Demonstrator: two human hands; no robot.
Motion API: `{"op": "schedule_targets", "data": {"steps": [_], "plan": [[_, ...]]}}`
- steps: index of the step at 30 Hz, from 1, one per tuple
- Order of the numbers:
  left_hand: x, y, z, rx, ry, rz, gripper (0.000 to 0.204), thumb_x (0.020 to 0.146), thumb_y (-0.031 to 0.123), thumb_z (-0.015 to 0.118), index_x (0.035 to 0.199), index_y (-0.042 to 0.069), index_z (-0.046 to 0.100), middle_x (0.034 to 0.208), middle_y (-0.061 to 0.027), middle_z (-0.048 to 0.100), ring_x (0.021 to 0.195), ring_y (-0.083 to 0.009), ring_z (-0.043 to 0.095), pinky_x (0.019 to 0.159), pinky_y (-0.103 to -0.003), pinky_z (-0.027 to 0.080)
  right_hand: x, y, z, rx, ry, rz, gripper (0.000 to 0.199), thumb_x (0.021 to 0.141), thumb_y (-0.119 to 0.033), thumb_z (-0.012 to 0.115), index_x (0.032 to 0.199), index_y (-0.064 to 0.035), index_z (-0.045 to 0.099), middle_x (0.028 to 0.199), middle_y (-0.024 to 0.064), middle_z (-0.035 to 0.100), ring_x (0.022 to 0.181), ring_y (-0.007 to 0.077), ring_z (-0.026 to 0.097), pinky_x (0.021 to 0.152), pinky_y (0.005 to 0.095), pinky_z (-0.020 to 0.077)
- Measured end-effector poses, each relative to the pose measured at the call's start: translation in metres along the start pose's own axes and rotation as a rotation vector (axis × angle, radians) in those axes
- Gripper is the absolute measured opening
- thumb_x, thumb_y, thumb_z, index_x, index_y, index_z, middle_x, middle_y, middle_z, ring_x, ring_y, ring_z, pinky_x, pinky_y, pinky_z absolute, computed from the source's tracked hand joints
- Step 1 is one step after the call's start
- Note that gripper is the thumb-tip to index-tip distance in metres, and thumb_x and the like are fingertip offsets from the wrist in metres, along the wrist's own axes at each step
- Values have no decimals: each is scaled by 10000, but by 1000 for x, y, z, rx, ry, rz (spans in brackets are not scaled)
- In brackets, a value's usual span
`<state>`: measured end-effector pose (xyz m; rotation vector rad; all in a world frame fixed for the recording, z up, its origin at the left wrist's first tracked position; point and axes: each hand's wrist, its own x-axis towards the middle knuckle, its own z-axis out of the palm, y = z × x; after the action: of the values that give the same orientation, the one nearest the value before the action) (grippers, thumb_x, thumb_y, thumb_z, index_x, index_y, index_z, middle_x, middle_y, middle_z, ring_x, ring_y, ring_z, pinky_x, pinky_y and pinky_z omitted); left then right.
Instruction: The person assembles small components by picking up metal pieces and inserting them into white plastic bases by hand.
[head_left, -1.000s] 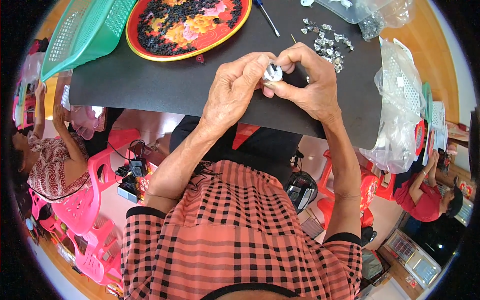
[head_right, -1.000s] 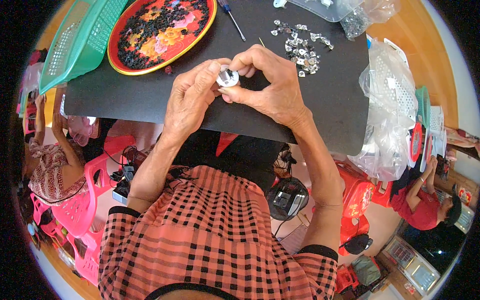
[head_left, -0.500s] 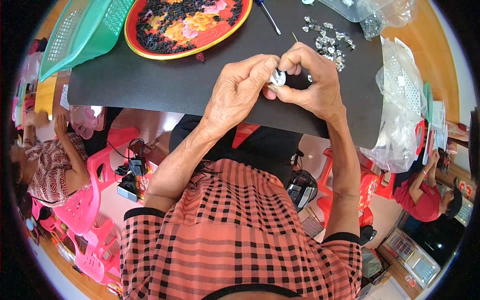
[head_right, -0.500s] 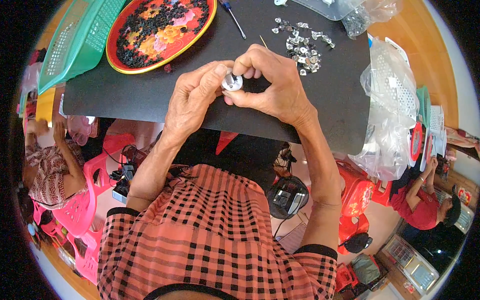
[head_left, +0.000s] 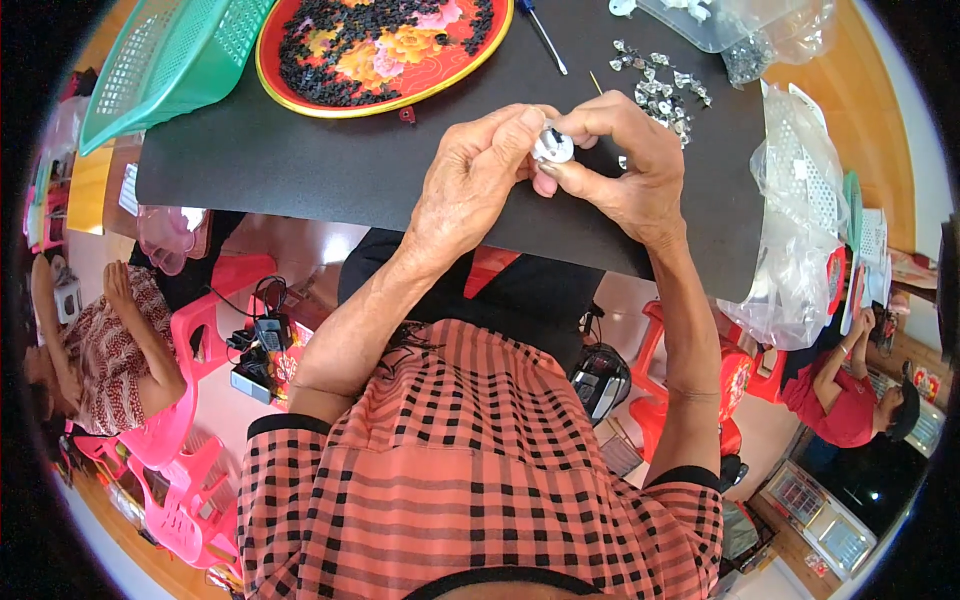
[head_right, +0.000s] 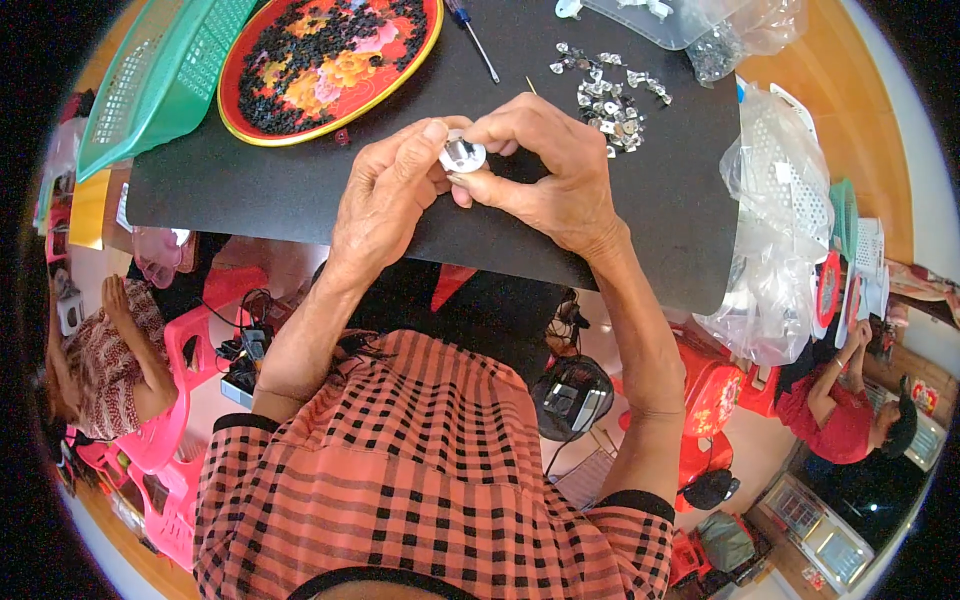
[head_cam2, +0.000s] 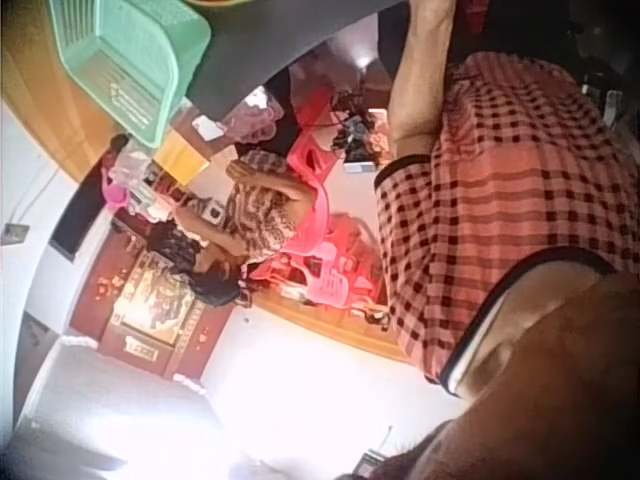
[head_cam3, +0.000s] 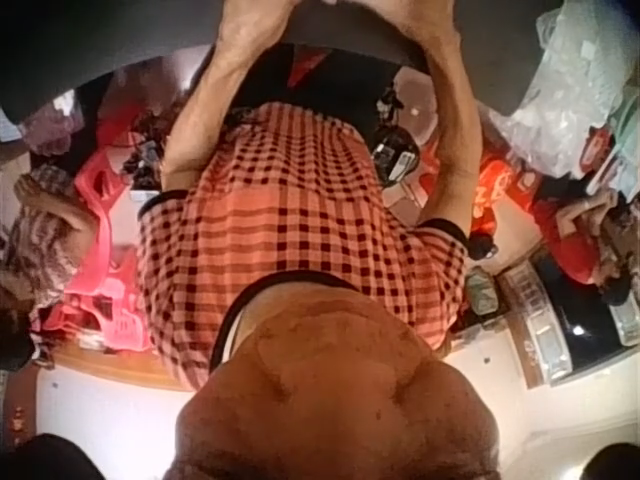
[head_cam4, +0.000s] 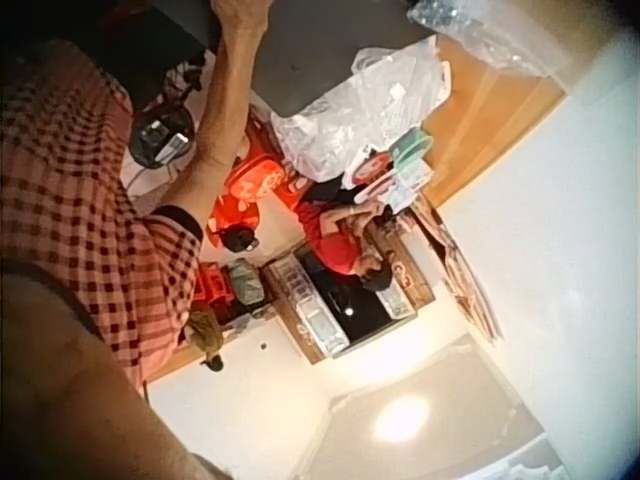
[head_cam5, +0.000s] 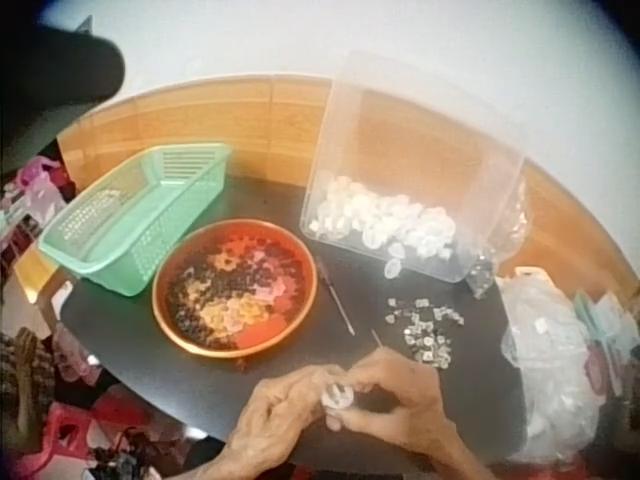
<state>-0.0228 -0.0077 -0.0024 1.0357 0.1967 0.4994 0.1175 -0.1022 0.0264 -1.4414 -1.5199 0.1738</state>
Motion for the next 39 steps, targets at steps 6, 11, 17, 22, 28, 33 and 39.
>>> {"op": "schedule_targets", "data": {"steps": [6, 11, 17, 22, 28, 33, 39], "plan": [[3, 3, 1, 36, 5, 12, 352, 979, 263, 428, 1002, -49, 589, 791, -40, 567, 681, -89, 520, 635, -226, 445, 2, 2, -2, -65, -13, -85, 250, 622, 0, 748, 847, -61, 658, 737, 29, 603, 670, 151, 571, 616, 266, 457], [4, 4, -6, -44, -49, -43, 395, 968, 292, 444, 1132, -57, 529, 914, -84, 605, 761, -136, 561, 692, -272, 468, 6, -1, -6, -73, -75, -60, 295, 635, -19, 737, 918, -61, 664, 794, 48, 610, 732, 187, 586, 678, 297, 466], [2, -2, -5, -177, -46, 24, 363, 962, 299, 457, 1099, -27, 541, 916, -53, 586, 771, -121, 568, 711, -278, 472, 2, -10, -3, -155, 20, -28, 352, 669, -42, 700, 1016, -47, 639, 785, 61, 594, 660, 152, 534, 602, 269, 446], [-5, 47, -3, -45, 53, 108, 360, 956, 313, 469, 1104, -3, 559, 865, -51, 592, 748, -124, 578, 698, -277, 483, -5, -4, -1, -228, 98, -32, 291, 706, -30, 671, 994, -50, 638, 698, 39, 563, 581, 138, 494, 558, 259, 417], [-2, 167, -59, 918, 550, 618, 281, 938, 180, 481, 1134, 29, 613, 969, -57, 649, 836, -113, 606, 764, -253, 481, -4, -7, -1, -257, 65, -76, 274, 695, -24, 692, 960, -70, 637, 653, 18, 542, 548, 141, 480, 544, 276, 396], [15, 206, -158, 1585, 671, 703, 297, 919, 233, 522, 1097, 13, 613, 949, -129, 656, 890, -213, 619, 811, -321, 470, 1, -1, 0, -255, 14, -88, 223, 701, -70, 716, 907, -71, 629, 640, 19, 538, 547, 155, 487, 549, 297, 381], [15, 177, -138, 1559, 642, 663, 263, 918, 210, 526, 1055, 3, 613, 1011, -130, 626, 943, -234, 593, 847, -321, 439, -3, 1, 0, -253, 35, -76, 175, 700, -97, 729, 841, -66, 630, 653, 22, 562, 572, 158, 529, 565, 295, 392]]}}
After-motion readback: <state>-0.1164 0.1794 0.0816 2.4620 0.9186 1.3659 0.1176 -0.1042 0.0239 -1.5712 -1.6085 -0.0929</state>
